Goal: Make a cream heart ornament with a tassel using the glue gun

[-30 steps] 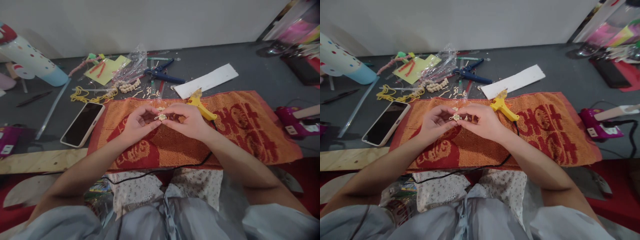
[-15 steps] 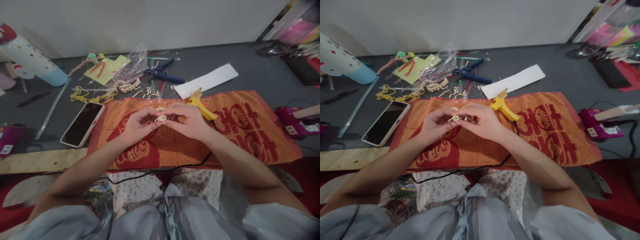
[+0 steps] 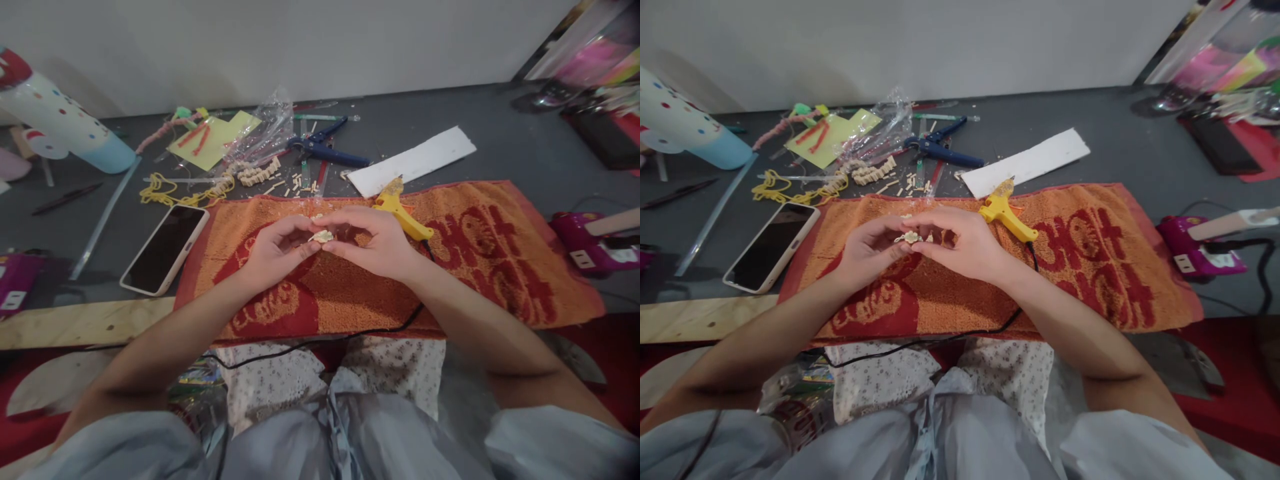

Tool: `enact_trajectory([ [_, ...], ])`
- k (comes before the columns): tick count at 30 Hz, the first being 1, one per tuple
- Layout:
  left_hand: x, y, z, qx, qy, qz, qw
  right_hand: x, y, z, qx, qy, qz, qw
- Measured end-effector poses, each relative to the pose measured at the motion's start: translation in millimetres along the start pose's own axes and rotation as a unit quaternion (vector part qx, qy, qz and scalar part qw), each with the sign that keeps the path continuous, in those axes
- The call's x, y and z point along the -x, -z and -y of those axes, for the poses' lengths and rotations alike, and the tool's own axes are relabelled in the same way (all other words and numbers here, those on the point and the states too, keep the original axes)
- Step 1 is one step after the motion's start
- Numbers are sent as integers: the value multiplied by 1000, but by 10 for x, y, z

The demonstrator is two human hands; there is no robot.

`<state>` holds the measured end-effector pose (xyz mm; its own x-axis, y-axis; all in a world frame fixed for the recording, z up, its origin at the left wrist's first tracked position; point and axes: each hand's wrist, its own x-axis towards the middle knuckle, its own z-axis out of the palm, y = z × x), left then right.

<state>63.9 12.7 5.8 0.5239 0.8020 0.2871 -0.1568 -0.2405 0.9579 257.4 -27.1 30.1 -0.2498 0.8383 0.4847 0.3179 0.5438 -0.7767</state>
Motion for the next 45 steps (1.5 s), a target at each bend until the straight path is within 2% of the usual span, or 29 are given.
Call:
enact_trajectory([
  [8,-16,-12,2,-6,-15,-12,1000,10,-13,-10,-17,-59,12,998],
  [18,-27,4,7,38,9,-33,999,21,-32,-88,-20,-74,33,997],
  [27,-47,14,37,83,28,-45,995,5,-18,-51,-25,-75,40,996],
  [36,-60,19,33,110,63,-46,991,-13,27,-40,7,1,-2,1000],
  [45,-41,-16,84,131,96,-33,986,-15,-8,-99,1,31,-29,999],
])
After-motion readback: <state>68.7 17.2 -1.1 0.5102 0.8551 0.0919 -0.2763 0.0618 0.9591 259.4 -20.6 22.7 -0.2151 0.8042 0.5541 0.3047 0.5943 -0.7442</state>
